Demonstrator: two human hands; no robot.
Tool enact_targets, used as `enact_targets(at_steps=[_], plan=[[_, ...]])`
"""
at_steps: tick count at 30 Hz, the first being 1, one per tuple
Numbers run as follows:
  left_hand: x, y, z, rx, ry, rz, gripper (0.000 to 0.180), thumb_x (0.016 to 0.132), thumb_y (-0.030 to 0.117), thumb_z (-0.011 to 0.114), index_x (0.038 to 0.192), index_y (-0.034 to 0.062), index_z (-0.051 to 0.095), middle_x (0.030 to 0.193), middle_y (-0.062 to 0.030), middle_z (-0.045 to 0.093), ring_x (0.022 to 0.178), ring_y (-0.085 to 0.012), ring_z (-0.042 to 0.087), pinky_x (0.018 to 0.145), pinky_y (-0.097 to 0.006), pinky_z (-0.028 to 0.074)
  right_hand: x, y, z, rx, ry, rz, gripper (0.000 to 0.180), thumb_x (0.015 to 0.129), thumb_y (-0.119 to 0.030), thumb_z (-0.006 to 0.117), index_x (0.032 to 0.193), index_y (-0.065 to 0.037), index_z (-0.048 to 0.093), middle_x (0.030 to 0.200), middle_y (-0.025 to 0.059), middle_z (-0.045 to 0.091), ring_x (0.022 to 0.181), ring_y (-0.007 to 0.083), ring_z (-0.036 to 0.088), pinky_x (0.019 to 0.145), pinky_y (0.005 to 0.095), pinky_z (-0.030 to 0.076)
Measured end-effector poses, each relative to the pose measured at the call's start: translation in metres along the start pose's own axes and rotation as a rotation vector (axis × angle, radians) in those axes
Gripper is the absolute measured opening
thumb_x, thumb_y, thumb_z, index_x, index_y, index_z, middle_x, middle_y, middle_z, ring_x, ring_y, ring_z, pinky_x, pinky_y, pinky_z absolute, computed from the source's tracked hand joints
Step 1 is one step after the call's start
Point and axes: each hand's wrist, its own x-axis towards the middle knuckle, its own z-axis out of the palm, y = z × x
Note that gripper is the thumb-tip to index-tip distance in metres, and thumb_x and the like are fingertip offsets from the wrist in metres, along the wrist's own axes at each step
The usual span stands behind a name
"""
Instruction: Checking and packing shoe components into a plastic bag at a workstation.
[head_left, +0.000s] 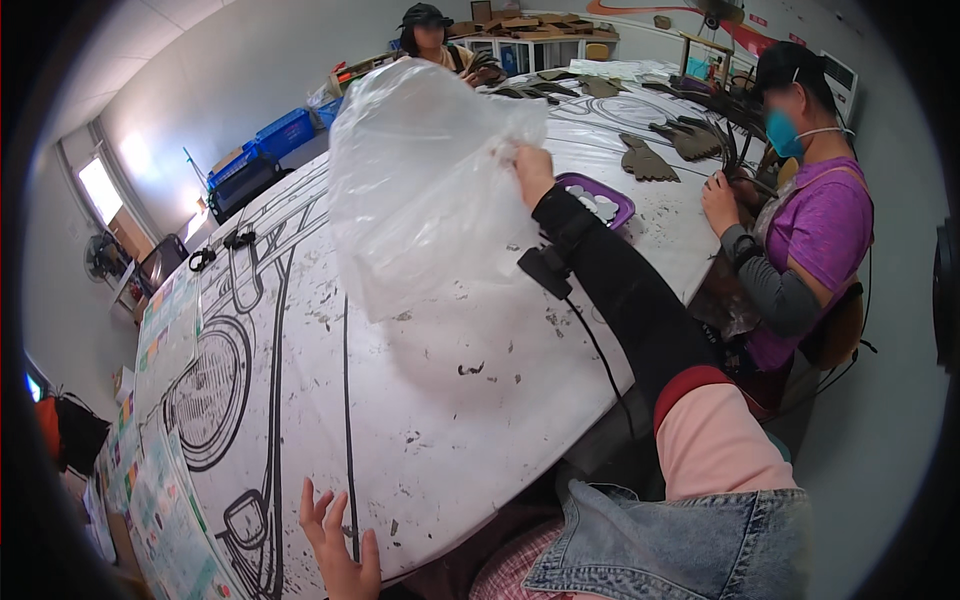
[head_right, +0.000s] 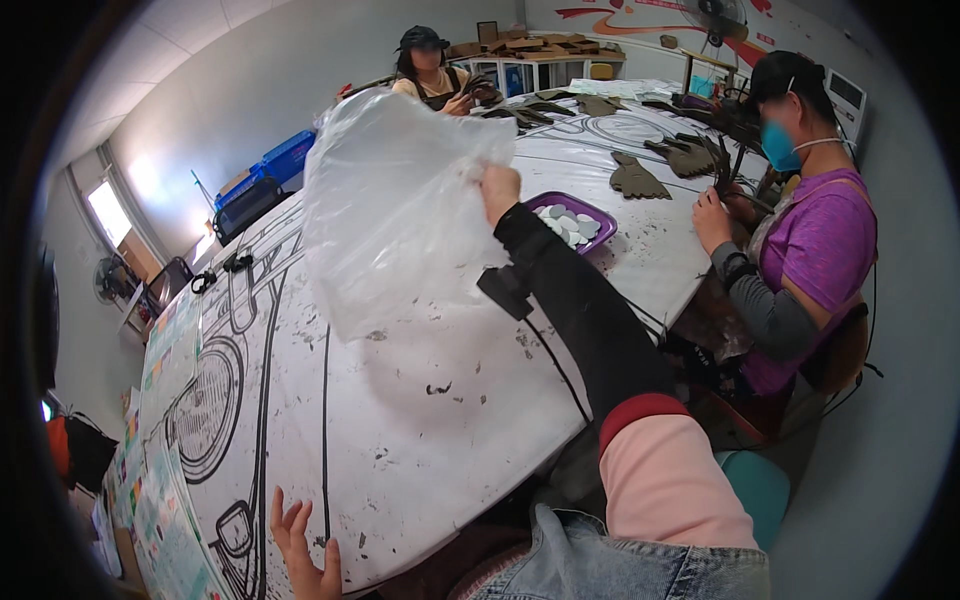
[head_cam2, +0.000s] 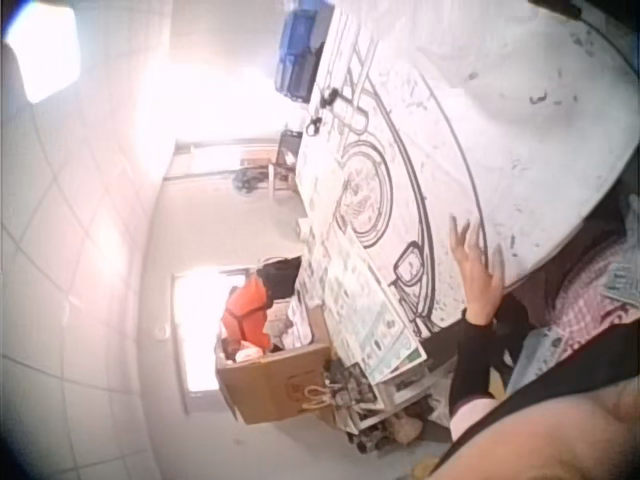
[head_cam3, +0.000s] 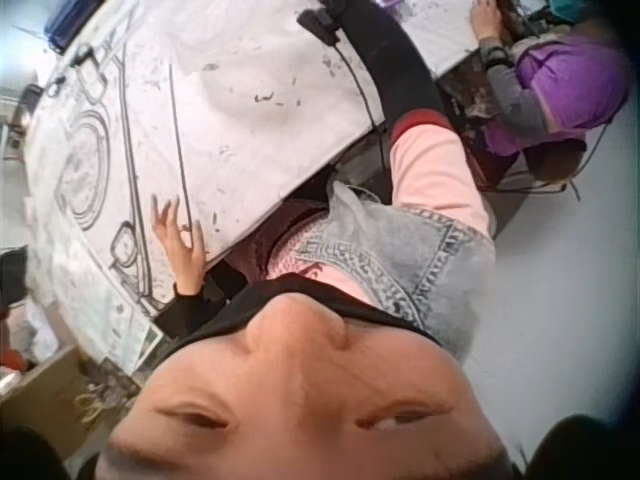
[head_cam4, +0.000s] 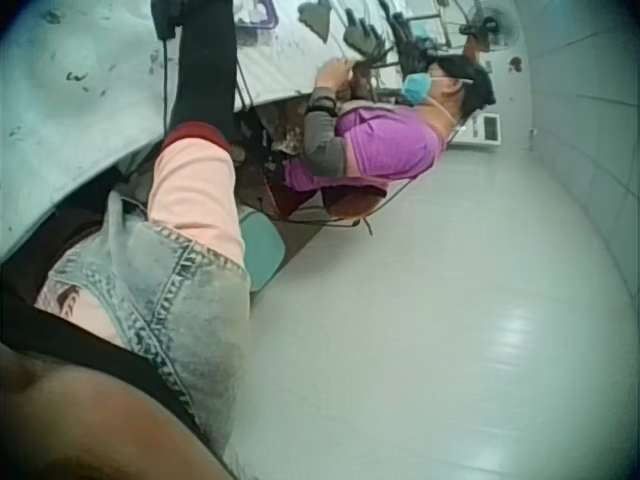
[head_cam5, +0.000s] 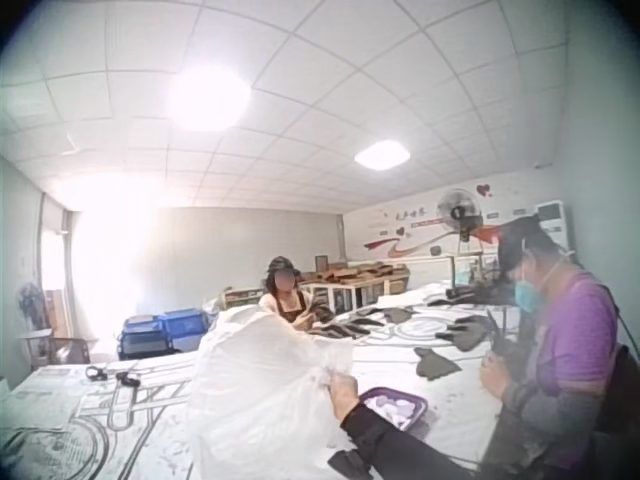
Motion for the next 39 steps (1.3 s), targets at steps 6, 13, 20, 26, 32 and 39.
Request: enact_targets(at_steps=[6,13,20,26,32,39], plan=[[0.069,0.05,0.006,-0.083,-0.01,0.196,0.049,0.081,0.01,0.063,0.129,0.0123,0.052,0.144,-0.0161,0.032,0.126,-0.0349,0.036,0.101,-0.046,0.032,-0.01,-0.009,0.021,1.053,0.045,0.461,0.027,0.08,0.0,0.044,0.101,0.006,0.061,0.092,0.0109,0.064,0.079,0.0231,0.065,0.065,0.0299,0.051],[0.124,0.072,0.029,0.068,-0.109,0.358,0.078,0.068,-0.003,0.07,0.138,0.0091,0.038,0.149,-0.0223,0.014,0.133,-0.0415,0.027,0.105,-0.048,0.031,-0.069,-0.006,0.036,0.701,-0.3,0.11,0.01,0.085,-0.005,0.053,0.084,0.001,0.061,0.082,0.0081,0.062,0.075,0.0183,0.063,0.063,0.0295,0.051],[0.156,0.04,0.044,0.476,-0.084,0.301,0.106,0.058,0.007,0.079,0.147,0.0131,0.021,0.151,-0.0201,0.01,0.139,-0.04,0.014,0.11,-0.052,0.017,-0.175,-0.08,0.013,0.414,-1.238,0.292,0.042,0.088,-0.037,0.059,0.104,0.001,0.066,0.094,0.0083,0.069,0.085,0.013,0.06,0.075,0.0268,0.049],[0.171,0.019,0.075,0.055,-0.171,0.187,0.092,0.07,0.011,0.075,0.146,0.0131,0.023,0.145,-0.025,0.021,0.128,-0.0431,0.033,0.105,-0.054,0.026,-0.196,-0.123,-0.032,0.423,-1.46,0.316,0.035,0.091,-0.028,0.052,0.102,0.003,0.064,0.093,0.0091,0.067,0.085,0.0155,0.064,0.078,0.0262,0.05],[0.183,0.001,0.087,0.011,-0.115,0.28,0.039,0.077,0.003,0.059,0.116,0.0028,0.055,0.127,-0.0243,0.048,0.112,-0.0397,0.048,0.093,-0.042,0.041,-0.189,-0.113,-0.032,0.551,-1.377,0.355,0.044,0.095,-0.039,0.05,0.108,0.001,0.062,0.101,0.01,0.065,0.082,0.0164,0.064,0.073,0.0273,0.053],[0.196,0.019,0.108,-0.684,-0.318,0.061,0.028,0.093,0.017,0.043,0.114,0.0005,0.053,0.098,-0.0124,0.06,0.088,-0.0223,0.055,0.08,-0.034,0.045,-0.201,-0.11,-0.07,0.029,-0.673,-0.495,0.059,0.067,-0.022,0.081,0.111,0.0,0.049,0.095,0.0128,0.059,0.086,0.0272,0.06,0.074,0.0359,0.047]])
